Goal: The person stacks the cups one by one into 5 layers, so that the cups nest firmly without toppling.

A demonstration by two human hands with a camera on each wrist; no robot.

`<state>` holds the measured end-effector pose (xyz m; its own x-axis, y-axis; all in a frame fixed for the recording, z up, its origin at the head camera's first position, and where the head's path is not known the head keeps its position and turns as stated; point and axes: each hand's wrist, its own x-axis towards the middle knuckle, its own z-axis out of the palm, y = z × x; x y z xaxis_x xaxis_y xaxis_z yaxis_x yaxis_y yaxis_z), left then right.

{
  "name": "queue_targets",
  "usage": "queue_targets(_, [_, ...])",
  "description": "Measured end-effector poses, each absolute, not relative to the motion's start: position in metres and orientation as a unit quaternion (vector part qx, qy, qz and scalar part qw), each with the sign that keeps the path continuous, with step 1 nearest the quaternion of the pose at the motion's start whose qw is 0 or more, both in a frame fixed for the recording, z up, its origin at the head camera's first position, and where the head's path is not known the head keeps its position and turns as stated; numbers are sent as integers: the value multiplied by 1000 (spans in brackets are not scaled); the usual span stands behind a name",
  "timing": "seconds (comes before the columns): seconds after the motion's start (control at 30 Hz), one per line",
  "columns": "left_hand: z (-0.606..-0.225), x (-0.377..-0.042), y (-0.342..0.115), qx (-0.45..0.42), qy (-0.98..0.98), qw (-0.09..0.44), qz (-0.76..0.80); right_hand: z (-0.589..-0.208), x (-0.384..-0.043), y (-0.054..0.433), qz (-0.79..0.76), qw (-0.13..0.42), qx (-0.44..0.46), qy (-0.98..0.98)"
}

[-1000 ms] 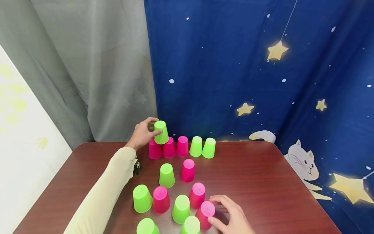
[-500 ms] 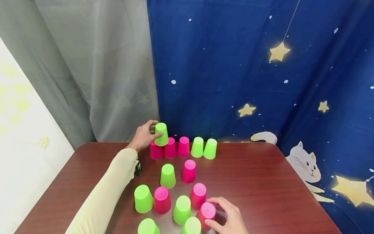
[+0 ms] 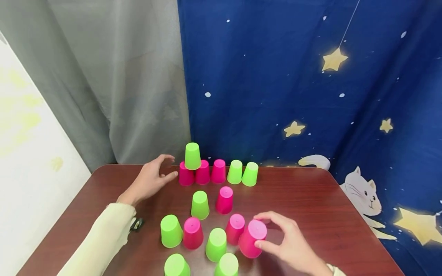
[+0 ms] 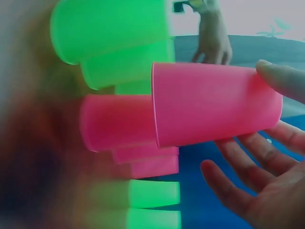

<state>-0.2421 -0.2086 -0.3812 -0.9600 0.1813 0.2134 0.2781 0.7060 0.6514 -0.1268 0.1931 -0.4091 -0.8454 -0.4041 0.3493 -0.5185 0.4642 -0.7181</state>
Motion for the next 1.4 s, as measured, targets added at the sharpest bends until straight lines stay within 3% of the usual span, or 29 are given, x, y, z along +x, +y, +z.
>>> queue_targets(0.33, [-384, -147, -198, -199, -899, 162, -355, -342, -172, 189, 437, 54, 345, -829])
queue_targets(0.6, [-426, -92, -187, -250, -878, 200, -356, -319, -231, 160, 459, 28, 327, -825])
queue_targets(0.87, [-470, -61, -166, -155, -911, 223, -310, -336, -295, 125, 461, 47, 281, -841])
queue_targets(1.0, [-484, -53, -155, -90, -930, 191, -301, -348, -318, 107, 449, 54, 239, -859])
queue_targets(1.2, [-494, -46, -147, -26, -932, 140, -334, -363, -342, 79, 450, 47, 182, -873])
queue_targets(1.4, [-494, -44, -146, -16, -920, 159, -357, -373, -355, 60, 452, 55, 141, -879])
